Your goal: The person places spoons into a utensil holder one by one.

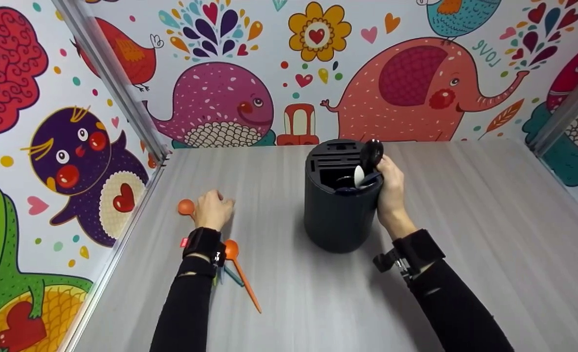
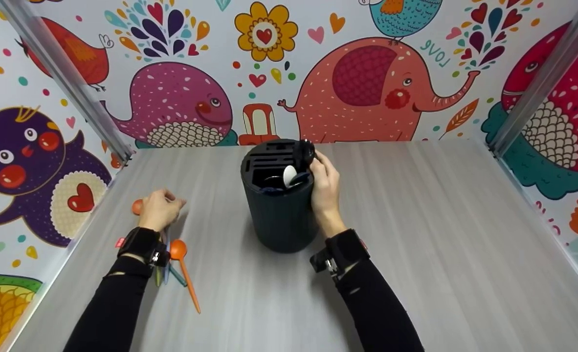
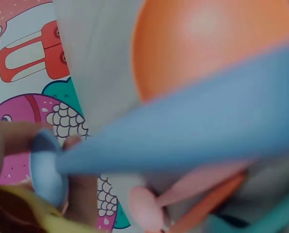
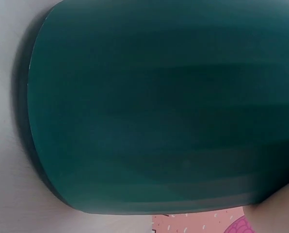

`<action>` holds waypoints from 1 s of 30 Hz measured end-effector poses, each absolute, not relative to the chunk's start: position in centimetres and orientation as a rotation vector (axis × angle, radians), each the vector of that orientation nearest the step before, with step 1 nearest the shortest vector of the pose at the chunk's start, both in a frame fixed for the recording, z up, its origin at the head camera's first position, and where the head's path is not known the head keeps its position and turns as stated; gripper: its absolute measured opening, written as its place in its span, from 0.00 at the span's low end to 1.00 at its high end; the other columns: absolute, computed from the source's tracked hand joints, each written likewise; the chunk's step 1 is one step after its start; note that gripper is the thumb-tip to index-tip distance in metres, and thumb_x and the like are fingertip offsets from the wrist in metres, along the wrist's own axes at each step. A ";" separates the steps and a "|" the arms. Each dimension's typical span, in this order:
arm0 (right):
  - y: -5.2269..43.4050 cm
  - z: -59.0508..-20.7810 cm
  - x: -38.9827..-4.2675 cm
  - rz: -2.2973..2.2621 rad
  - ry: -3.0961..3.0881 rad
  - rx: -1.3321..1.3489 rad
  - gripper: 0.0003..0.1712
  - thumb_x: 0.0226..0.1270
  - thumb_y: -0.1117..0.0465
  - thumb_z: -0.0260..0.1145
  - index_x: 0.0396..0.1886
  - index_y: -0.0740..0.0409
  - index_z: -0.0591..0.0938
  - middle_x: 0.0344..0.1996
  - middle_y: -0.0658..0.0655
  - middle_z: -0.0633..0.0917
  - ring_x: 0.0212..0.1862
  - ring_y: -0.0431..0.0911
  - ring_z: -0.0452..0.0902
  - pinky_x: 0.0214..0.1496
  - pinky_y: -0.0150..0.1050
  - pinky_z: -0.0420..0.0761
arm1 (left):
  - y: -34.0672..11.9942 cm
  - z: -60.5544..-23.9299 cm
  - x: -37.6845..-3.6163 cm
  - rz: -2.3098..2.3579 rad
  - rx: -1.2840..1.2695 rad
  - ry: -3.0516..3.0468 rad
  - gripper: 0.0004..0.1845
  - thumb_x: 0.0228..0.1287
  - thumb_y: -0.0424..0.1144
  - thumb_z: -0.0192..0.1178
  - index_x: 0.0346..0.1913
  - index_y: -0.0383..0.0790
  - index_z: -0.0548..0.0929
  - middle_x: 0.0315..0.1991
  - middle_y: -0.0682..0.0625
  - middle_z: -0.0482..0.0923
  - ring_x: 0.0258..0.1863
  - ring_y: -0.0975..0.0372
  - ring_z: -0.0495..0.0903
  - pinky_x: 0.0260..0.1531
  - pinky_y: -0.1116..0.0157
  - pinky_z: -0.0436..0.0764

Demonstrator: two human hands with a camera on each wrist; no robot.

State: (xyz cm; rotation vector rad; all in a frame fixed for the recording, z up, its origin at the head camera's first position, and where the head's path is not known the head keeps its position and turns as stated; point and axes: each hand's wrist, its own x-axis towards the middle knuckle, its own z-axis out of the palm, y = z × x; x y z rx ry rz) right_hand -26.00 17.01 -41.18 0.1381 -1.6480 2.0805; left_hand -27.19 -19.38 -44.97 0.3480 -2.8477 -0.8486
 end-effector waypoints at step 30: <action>16.8 -41.0 -25.9 2.089 -1.640 0.132 0.19 0.69 0.61 0.50 0.46 0.59 0.87 0.40 0.50 0.85 0.45 0.43 0.76 0.52 0.34 0.73 | -13.7 -39.7 -26.5 -1.417 -0.175 -2.021 0.14 0.62 0.31 0.53 0.18 0.44 0.72 0.16 0.56 0.63 0.18 0.63 0.61 0.24 0.66 0.60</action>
